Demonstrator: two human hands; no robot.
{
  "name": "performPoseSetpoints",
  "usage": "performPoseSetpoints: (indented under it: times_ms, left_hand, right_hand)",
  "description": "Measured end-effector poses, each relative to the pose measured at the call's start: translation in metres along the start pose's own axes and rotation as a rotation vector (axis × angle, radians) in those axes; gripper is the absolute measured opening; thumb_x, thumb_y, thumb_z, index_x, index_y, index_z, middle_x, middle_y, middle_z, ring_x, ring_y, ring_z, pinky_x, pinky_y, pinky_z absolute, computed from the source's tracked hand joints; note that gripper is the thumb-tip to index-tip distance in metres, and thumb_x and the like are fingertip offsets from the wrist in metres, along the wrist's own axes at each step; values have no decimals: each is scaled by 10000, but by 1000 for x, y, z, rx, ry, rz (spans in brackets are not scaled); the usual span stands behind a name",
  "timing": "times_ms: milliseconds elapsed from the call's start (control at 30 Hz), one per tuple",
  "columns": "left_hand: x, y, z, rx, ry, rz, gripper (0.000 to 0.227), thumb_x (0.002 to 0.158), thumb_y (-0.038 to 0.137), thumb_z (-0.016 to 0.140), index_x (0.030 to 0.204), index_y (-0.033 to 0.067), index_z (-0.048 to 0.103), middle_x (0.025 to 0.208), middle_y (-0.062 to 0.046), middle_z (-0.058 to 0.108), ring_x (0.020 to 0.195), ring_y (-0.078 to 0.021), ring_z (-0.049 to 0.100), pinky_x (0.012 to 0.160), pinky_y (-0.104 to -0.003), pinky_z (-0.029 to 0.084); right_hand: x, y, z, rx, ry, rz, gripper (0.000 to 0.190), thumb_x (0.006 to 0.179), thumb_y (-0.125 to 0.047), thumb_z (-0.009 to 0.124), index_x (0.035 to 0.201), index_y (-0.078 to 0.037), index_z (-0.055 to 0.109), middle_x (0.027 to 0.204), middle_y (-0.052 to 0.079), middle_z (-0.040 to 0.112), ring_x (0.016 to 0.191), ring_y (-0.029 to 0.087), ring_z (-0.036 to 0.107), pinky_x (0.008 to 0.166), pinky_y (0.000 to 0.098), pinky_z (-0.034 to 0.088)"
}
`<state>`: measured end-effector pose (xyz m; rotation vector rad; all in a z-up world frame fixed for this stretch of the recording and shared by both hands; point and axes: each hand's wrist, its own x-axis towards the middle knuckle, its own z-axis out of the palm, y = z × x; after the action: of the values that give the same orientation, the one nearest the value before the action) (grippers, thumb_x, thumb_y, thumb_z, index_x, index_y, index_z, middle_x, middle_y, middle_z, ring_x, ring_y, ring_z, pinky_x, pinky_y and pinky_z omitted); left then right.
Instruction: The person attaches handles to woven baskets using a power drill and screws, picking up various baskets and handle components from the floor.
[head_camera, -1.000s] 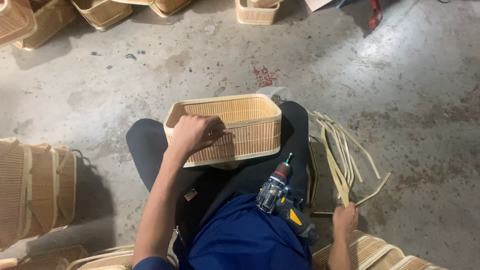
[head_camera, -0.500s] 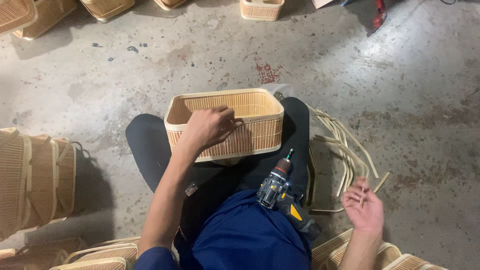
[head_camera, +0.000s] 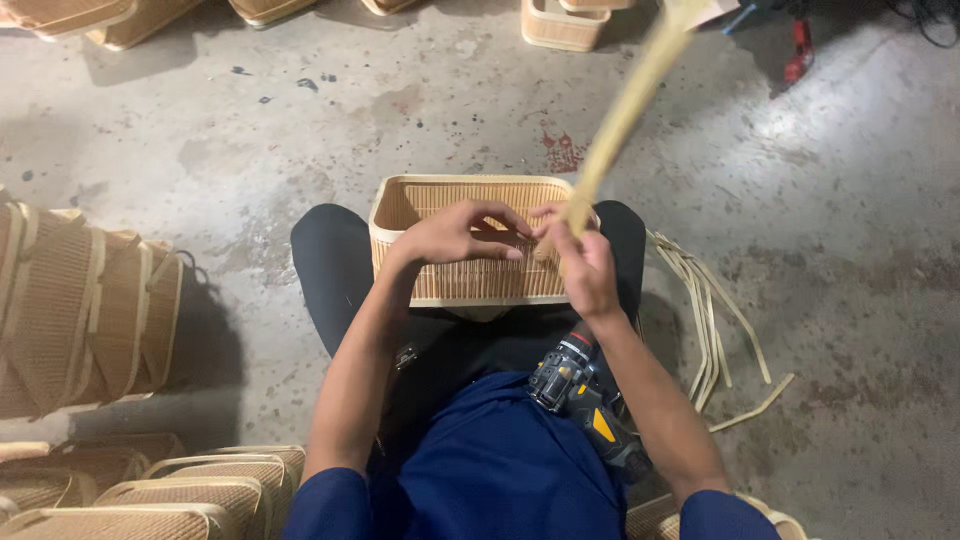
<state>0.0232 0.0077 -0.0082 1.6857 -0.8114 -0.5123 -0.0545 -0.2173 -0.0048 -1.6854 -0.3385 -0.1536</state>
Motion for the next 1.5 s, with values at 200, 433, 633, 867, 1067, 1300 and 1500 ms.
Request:
performPoseSetpoints:
  times_ms: [200,433,633,867,1067,1300,1500]
  left_hand:
    - [4,-20,-3,-49,77,-77,309,816,210,902,943,37,680,903,-17,698,898,-106,642,862,-307,525]
    - [6,-22,-5,-262,13,-34,375,896,111,889,822,49,526,816,67,514,819,-48,525,776,-272,507]
    - [3,-6,-2,-165,18,-40,156,878,73,783,981,22,677,877,-1,746,881,-97,706,883,-286,585]
    - [9,-26,4,-241,26,-151,183,913,51,790,962,-1,622,864,-57,708,828,-128,689,784,-314,577]
    - [14,-15,7,-135,124,-157,310,858,38,783,1137,-7,654,914,-94,754,817,-146,714,777,-305,590]
    - [14,-4,13,-205,136,-203,303,891,141,773,1144,-2,687,925,-96,784,806,-152,756,766,-313,616]
    - [7,4,11,34,142,-261,304,897,259,778,1056,2,741,890,-92,782,788,-146,744,749,-319,582]
  right_hand:
    - [27,20,26,-12,-158,-77,338,1128,-250,496,1034,32,657,1255,120,494,1097,187,559,946,313,491]
    - [27,28,36,77,-93,34,457,1119,-316,368,1086,28,667,1152,102,627,1067,187,608,969,323,490]
    - [20,44,28,-236,118,-342,437,1131,-249,348,1091,30,682,1132,153,581,1047,262,578,993,393,497]
    - [36,85,-31,241,-28,87,360,1131,-268,504,1179,65,632,1095,59,648,986,123,592,902,274,493]
    - [52,69,-20,89,-214,21,356,1105,-191,543,1301,100,602,1458,158,593,1232,156,581,1094,305,455]
    - [59,31,-8,-38,-238,41,450,1102,-200,509,1488,31,493,1436,101,612,1180,144,567,1075,307,450]
    - [61,28,-24,-167,-397,13,258,1152,-230,545,1300,-36,631,1186,68,659,1130,162,628,1061,305,513]
